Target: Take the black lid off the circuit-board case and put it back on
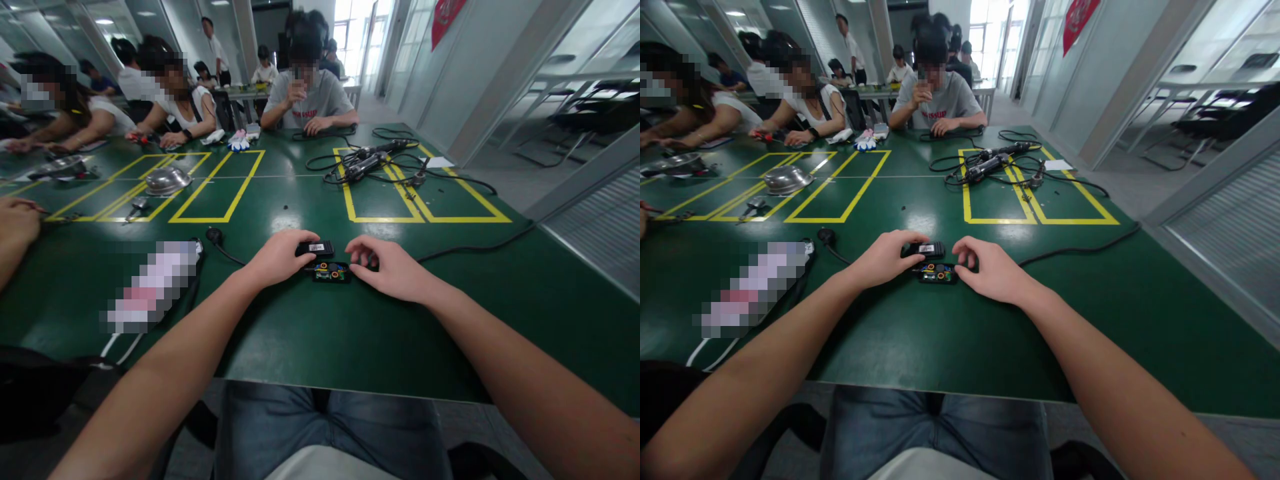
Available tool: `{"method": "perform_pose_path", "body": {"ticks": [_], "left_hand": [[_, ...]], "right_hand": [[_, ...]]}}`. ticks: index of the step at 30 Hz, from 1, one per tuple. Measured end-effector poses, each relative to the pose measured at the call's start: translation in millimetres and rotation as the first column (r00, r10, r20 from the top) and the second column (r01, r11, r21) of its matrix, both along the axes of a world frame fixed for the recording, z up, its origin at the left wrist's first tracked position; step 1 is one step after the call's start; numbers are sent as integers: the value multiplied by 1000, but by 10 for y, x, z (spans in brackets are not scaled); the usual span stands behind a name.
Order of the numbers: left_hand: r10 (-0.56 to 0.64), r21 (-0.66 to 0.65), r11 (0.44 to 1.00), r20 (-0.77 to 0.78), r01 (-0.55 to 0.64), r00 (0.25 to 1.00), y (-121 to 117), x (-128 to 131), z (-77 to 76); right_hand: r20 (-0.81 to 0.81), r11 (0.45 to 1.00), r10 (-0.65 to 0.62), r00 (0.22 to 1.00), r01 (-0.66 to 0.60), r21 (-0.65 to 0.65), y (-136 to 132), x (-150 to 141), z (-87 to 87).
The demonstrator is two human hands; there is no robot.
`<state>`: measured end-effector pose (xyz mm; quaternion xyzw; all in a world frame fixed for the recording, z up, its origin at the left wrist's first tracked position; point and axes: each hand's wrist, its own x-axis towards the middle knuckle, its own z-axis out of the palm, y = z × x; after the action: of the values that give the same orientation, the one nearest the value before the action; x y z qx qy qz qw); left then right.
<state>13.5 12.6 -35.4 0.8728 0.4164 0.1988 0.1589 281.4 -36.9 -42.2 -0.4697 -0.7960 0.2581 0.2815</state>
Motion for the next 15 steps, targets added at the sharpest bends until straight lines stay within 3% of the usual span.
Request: {"method": "perform_pose_path", "body": {"ticks": [3, 7, 10, 15], "left_hand": [[-8, -3, 1000, 68, 8, 998, -26, -7, 54], [-117, -98, 986, 149, 132, 982, -92, -8, 133], [-192, -160, 964, 134, 212, 972, -131, 0, 160], [-222, -163, 958, 93, 235, 971, -150, 11, 152]], "right_hand": [[-27, 999, -26, 999, 27, 32, 2, 11, -6], [-33, 1000, -23, 999, 23, 15, 5, 28, 7], [-2, 1000, 9, 1000, -9, -8, 5, 38, 23], [43, 998, 68, 997, -68, -7, -15, 23, 45]]}}
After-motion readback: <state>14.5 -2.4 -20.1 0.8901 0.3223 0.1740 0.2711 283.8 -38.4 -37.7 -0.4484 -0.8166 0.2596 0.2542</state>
